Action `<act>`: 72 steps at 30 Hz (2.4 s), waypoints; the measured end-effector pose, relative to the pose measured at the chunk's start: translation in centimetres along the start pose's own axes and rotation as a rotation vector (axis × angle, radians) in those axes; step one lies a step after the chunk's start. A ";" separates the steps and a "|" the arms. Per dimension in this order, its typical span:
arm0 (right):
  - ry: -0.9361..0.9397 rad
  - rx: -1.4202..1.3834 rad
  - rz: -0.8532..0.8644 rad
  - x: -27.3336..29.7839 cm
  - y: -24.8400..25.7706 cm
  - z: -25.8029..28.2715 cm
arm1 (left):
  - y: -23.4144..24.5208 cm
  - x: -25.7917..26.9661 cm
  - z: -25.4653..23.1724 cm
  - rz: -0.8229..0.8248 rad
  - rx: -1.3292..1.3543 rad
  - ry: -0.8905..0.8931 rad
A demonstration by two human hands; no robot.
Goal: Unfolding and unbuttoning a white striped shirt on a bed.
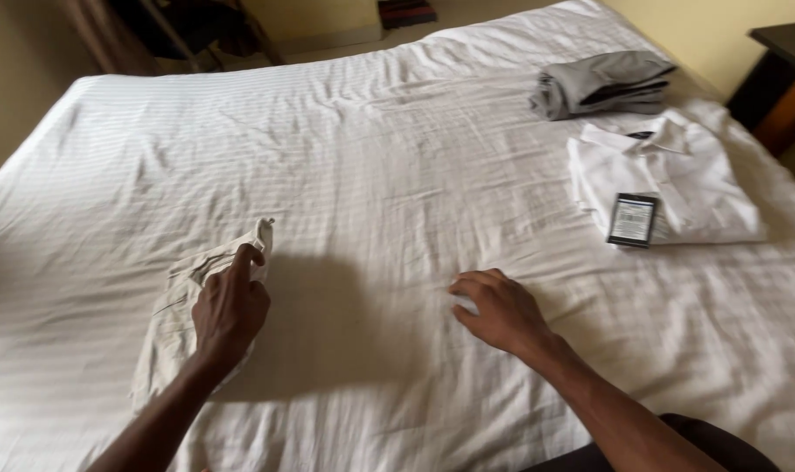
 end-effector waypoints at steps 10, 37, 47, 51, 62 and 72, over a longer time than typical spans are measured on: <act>-0.735 -1.022 0.066 -1.2 -0.5 -2.2 | -7.8 3.9 -18.4 0.126 0.733 -0.204; -0.831 -0.634 -0.119 -1.2 -0.6 -3.9 | -10.0 5.0 -1.3 0.558 0.275 0.375; -0.315 -0.189 -0.212 -2.2 -0.7 -3.8 | -11.5 4.8 -1.0 0.562 0.214 0.404; -0.266 -0.143 -0.166 -2.5 -1.2 -4.5 | -10.6 4.5 -1.9 0.611 0.275 0.560; -0.352 -0.159 -0.179 -2.5 0.2 -3.4 | -8.2 4.6 -3.7 0.554 0.378 0.650; 0.055 -0.279 -0.178 0.4 -1.6 3.5 | -9.7 5.8 -2.4 0.485 0.612 0.727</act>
Point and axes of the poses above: each hand's wrist, its own x-axis away from the middle knuckle, its own y-axis out of the back of the hand, z = x × y, the point moved 4 cm from there along -x, towards the middle knuckle, and after that the axes turned 15 degrees about -z, right-handed, at the moved point
